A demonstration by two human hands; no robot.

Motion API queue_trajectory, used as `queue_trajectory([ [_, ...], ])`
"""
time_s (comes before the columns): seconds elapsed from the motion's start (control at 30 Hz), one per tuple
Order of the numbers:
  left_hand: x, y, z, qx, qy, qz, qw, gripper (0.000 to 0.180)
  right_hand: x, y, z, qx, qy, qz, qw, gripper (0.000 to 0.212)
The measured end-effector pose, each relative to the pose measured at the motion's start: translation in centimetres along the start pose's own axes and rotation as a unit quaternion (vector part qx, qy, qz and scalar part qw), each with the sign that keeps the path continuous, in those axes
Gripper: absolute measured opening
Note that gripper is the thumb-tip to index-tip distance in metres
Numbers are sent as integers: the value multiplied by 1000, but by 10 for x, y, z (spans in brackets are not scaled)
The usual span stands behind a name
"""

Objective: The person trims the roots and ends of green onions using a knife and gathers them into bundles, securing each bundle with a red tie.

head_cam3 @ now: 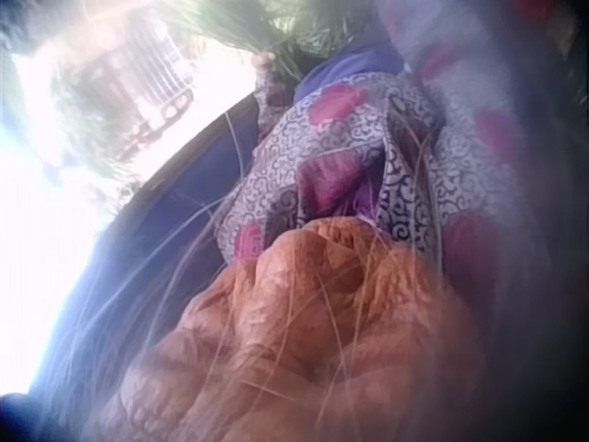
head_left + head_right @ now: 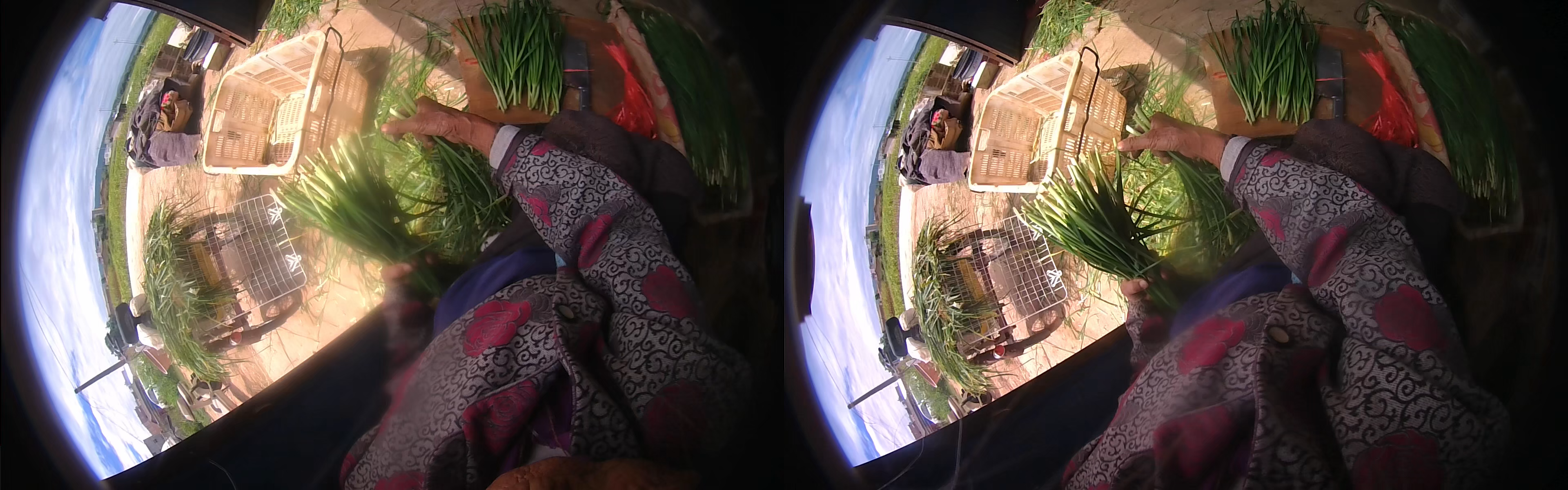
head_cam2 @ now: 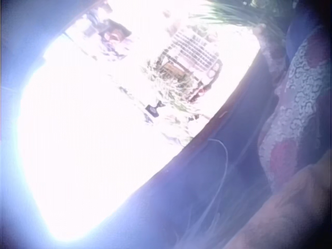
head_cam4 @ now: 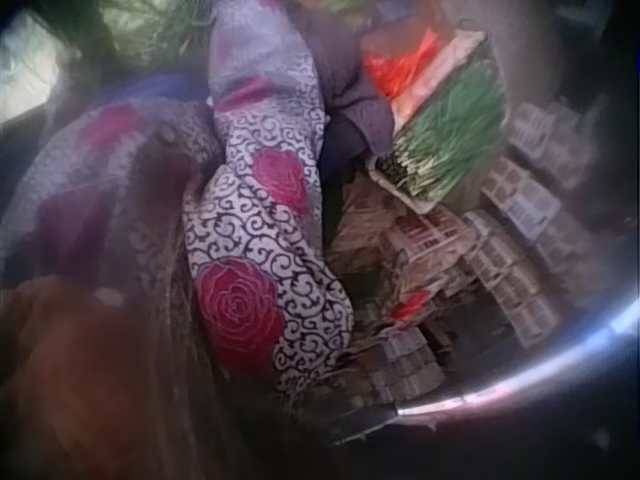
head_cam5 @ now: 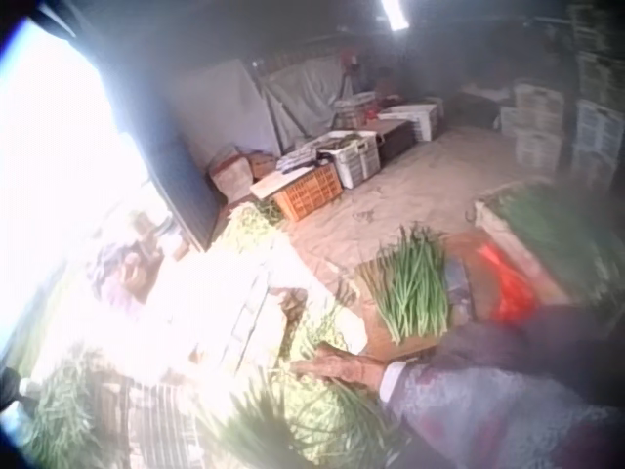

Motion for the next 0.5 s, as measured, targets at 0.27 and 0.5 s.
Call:
queue_trajectory([
  [0.27, -7, 13, 5, 15, 0, -54, 998, 42, -11, 3, -12, -43, 73, -68, 994, 55],
  [0.5, -34, 7, -1, -3, 149, -186, 971, 56, -17, -3, -1, 95, -305, -170, 932, 25],
])
Point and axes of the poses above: each hand's wrist, its own y-axis towards the middle knuckle, its own x-axis out of the back of the hand, z = x × y, the point moved 1 cm from there along y, towards the middle knuckle, and after that the axes turned 11 degrees about y, right-handed, at the moved point
